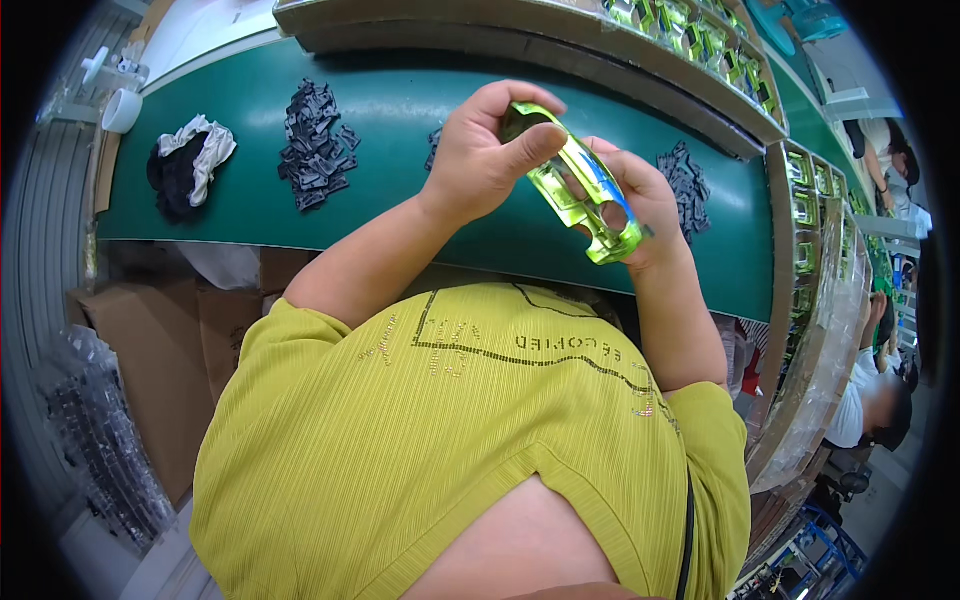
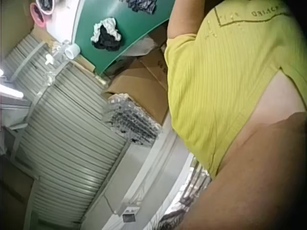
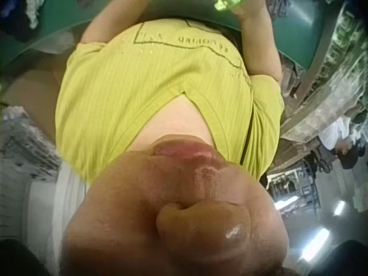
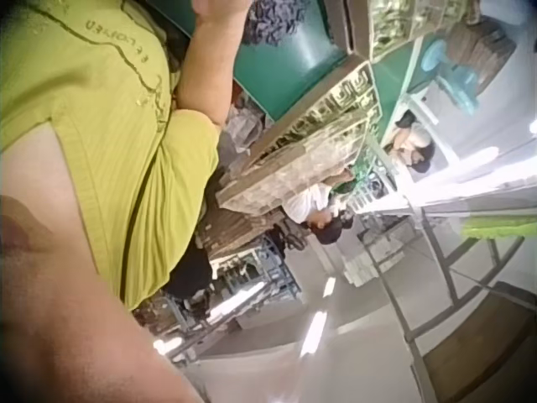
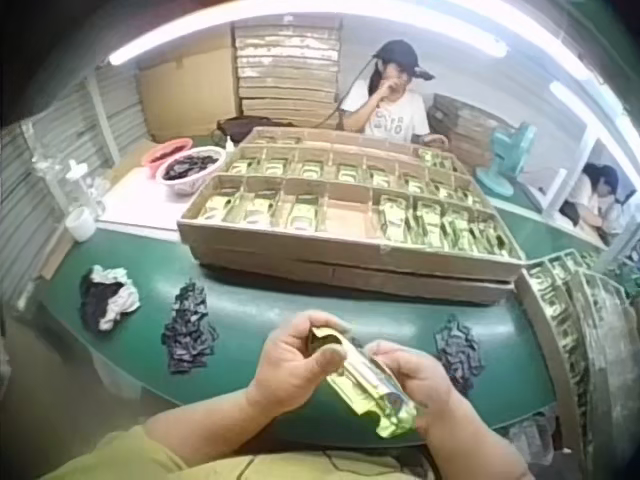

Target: The person assembles toy cars by attaching black plastic parts onto toy car bodies by hand and placing the assembled cars back into a tray.

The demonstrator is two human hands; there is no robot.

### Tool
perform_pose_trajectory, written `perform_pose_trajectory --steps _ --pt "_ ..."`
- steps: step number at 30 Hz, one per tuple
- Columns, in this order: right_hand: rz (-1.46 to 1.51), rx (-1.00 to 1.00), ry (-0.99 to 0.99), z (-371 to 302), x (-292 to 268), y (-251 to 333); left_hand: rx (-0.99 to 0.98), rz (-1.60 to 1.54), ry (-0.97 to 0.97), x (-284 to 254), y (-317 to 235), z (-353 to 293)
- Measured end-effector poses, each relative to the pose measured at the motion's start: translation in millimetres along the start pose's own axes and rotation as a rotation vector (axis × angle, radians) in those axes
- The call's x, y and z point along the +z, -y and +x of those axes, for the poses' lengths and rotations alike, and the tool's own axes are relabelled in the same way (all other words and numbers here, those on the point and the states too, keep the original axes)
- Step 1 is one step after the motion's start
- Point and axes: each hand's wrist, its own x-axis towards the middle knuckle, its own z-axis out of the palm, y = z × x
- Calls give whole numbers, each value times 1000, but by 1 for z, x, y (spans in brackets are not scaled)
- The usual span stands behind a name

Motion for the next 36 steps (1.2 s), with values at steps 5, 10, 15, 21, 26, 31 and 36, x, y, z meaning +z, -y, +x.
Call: perform_pose_trajectory --steps 5,10,15,21,26,31,36 --pt "-545 41 -97 5 -14 -16 -177 205 -232 -1 -3 -30" --pt "-1396 -278 -338 8 4 -21 -340 564 -246 -10 -9 -55" --pt "-1586 -405 -309 12 -2 -30 -486 552 -200 -8 -15 -62" --pt "-1670 -617 -315 6 -15 -27 -365 746 -61 -14 -14 -63" --pt "-1529 -463 -376 0 -10 -21 -193 1023 32 -9 -23 -60" --pt "-1706 -455 -286 -1 -16 -24 -104 1190 88 -7 -19 -58" --pt "-1692 -397 -282 -5 -22 -23 -135 1098 47 -7 -15 -58"
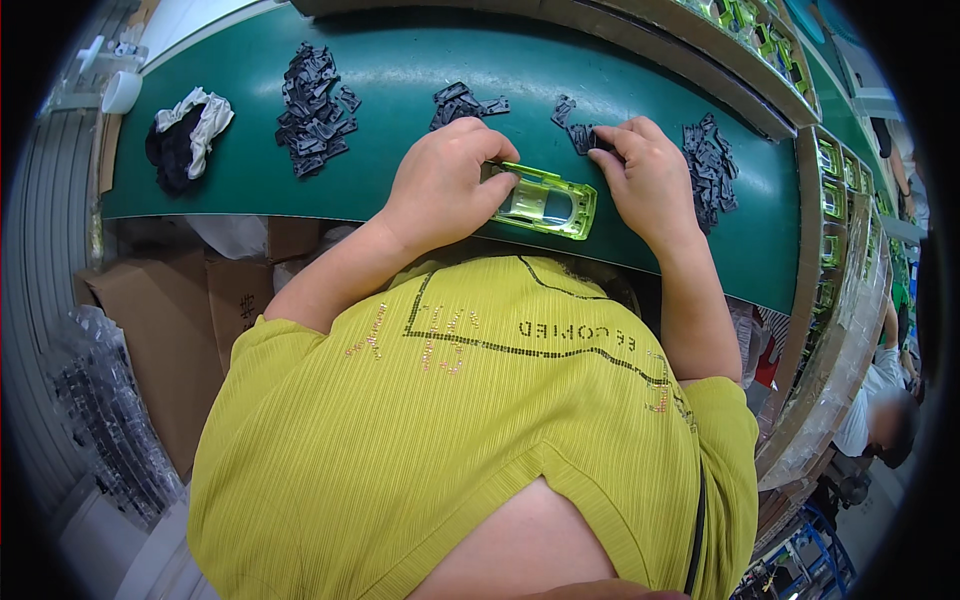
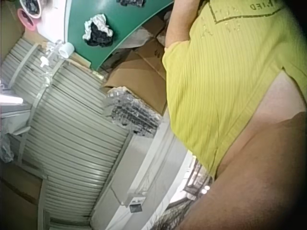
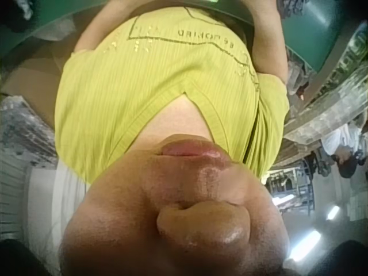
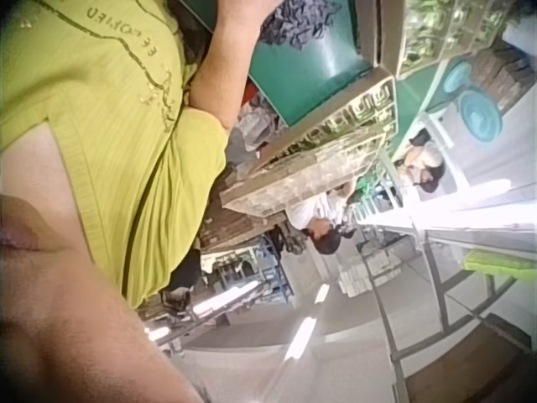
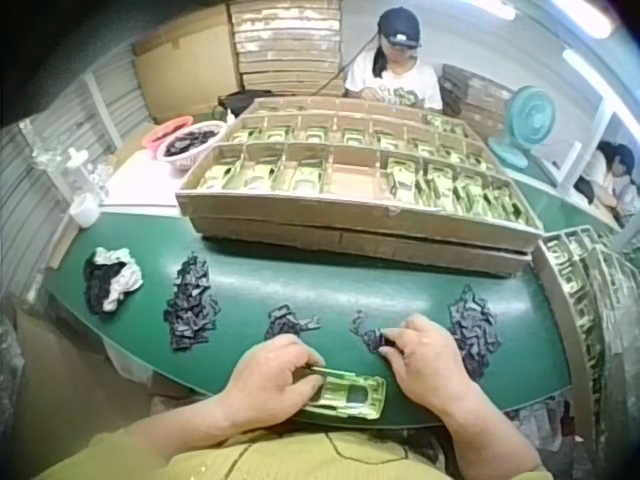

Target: The person assembles toy cars by attaching black plastic parts onto toy car bodies by hand and placing the assembled cars back into a tray.

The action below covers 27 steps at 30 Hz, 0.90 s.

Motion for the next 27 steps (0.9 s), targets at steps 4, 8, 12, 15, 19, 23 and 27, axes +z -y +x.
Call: perform_pose_trajectory --steps 4,8,12,15,19,23,27 --pt "23 -34 -45 -2 -3 -2 -15 -50 -4 1 1 2" --pt "3 -11 -59 1 0 0 10 -36 -11 4 1 5" --pt "-56 -51 -88 2 2 -3 48 -45 4 5 -1 8" --pt "-63 -75 -96 1 3 -2 49 -18 55 2 -5 10" --pt "83 64 -94 3 3 10 207 31 79 7 -7 18" --pt "17 24 -71 7 4 10 234 73 224 10 -13 34" --pt "23 -13 -87 6 4 5 202 164 322 10 -18 40"
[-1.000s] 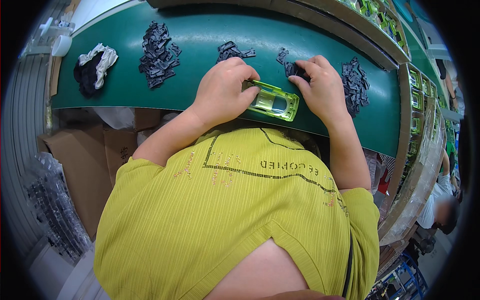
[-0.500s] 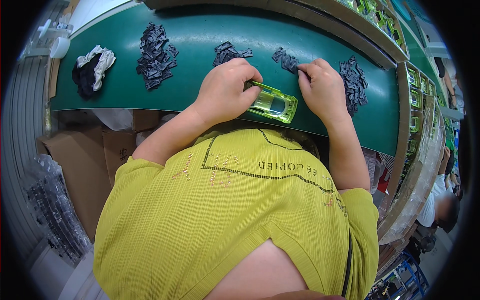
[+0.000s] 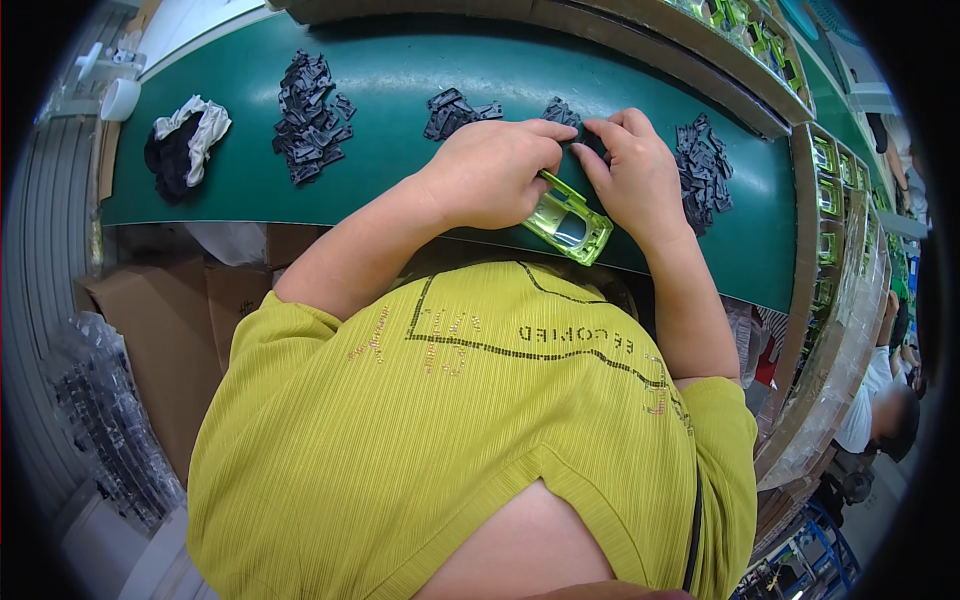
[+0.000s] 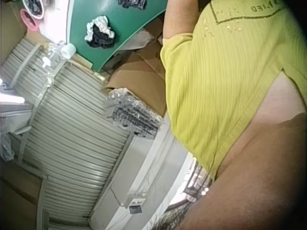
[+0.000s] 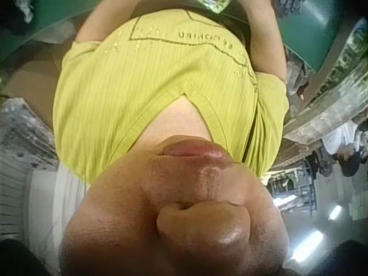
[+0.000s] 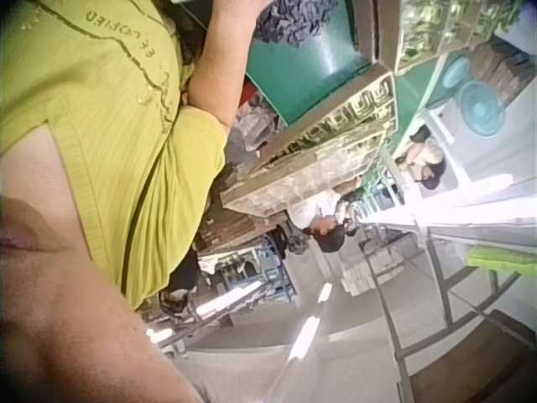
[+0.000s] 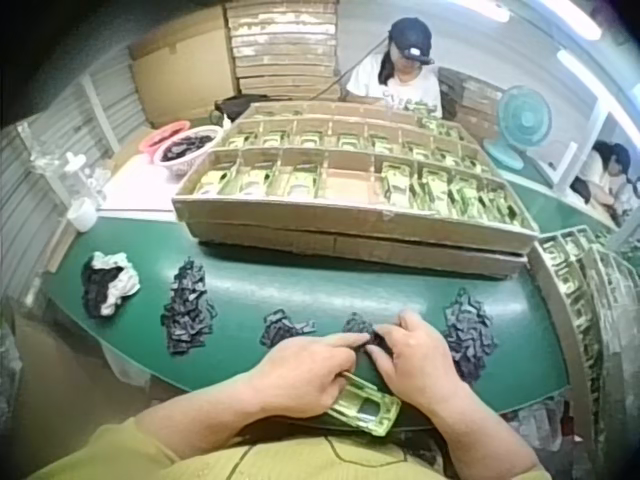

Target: The person assembles toy cars by attaching black plastic parts onto toy car bodies by hand and placing the assembled cars back into a tray.

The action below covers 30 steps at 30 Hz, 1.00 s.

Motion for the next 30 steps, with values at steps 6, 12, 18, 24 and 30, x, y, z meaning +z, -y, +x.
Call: perform_pose_trajectory --steps 6,12,18,24,30 --pt "-24 -61 -43 -5 -3 -16 -25 -46 -22 -1 0 -3" --pt "58 20 -245 -3 -15 -34 37 -229 -191 2 11 -16" --pt "1061 217 -77 -22 -30 3 -212 -325 -80 1 5 -24" --pt "387 -80 -112 -32 -14 35 -319 -515 -57 4 11 -23" --pt "228 -155 -83 -35 -5 34 -349 -544 -54 3 10 -23"
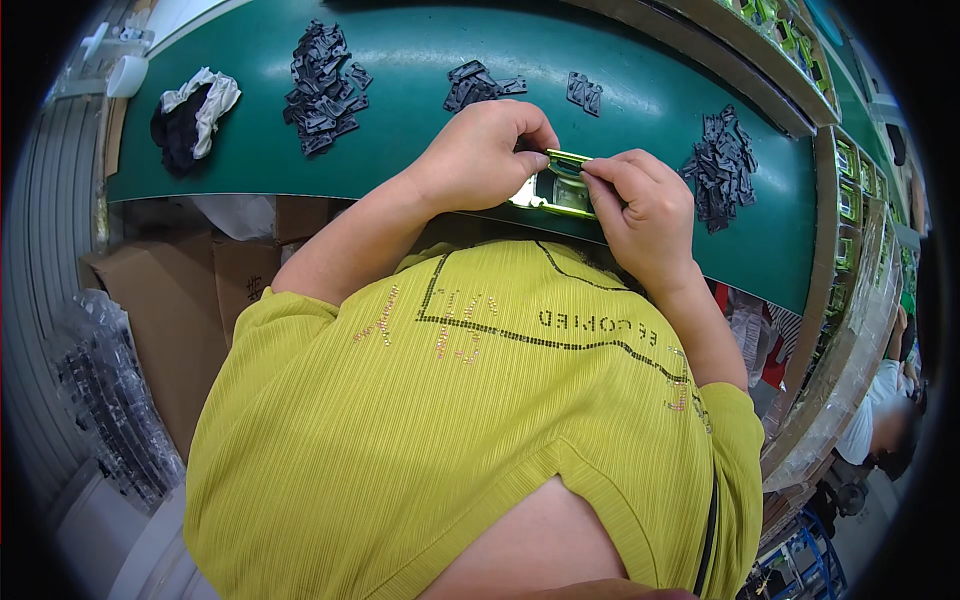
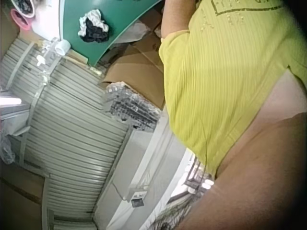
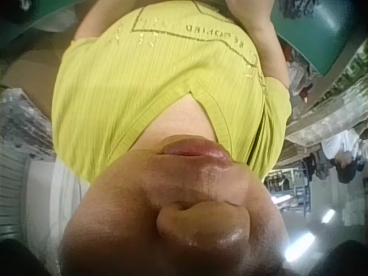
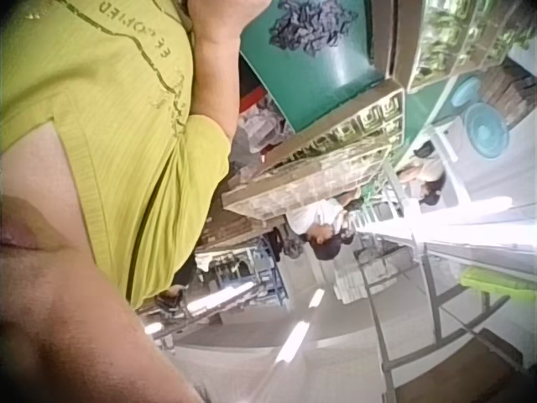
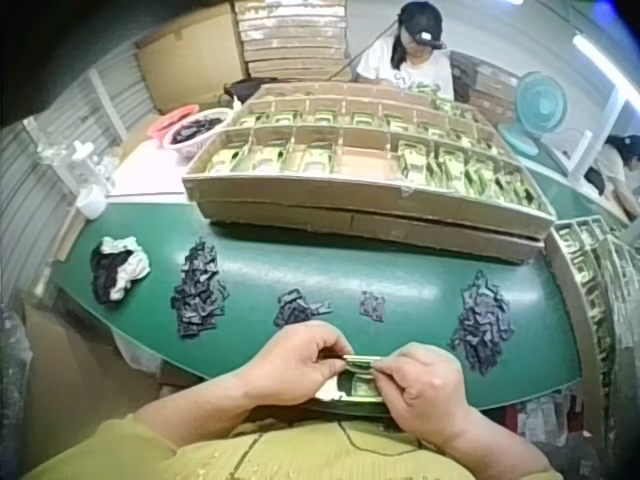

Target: The person assembles toy cars by attaching black plastic parts onto toy car bodies by hand and placing the assembled cars back into a tray.

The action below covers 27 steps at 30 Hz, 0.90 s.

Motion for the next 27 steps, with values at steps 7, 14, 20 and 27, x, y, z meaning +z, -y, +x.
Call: perform_pose_trajectory --steps 7,14,20,27 --pt "-13 21 15 4 2 1 -27 8 0 1 -2 0" --pt "-57 43 23 7 6 4 -12 -3 -30 0 2 1" --pt "-90 -8 -18 5 9 6 23 -27 -42 6 4 -3" --pt "-193 -6 -53 14 3 10 125 70 -104 5 5 -1"
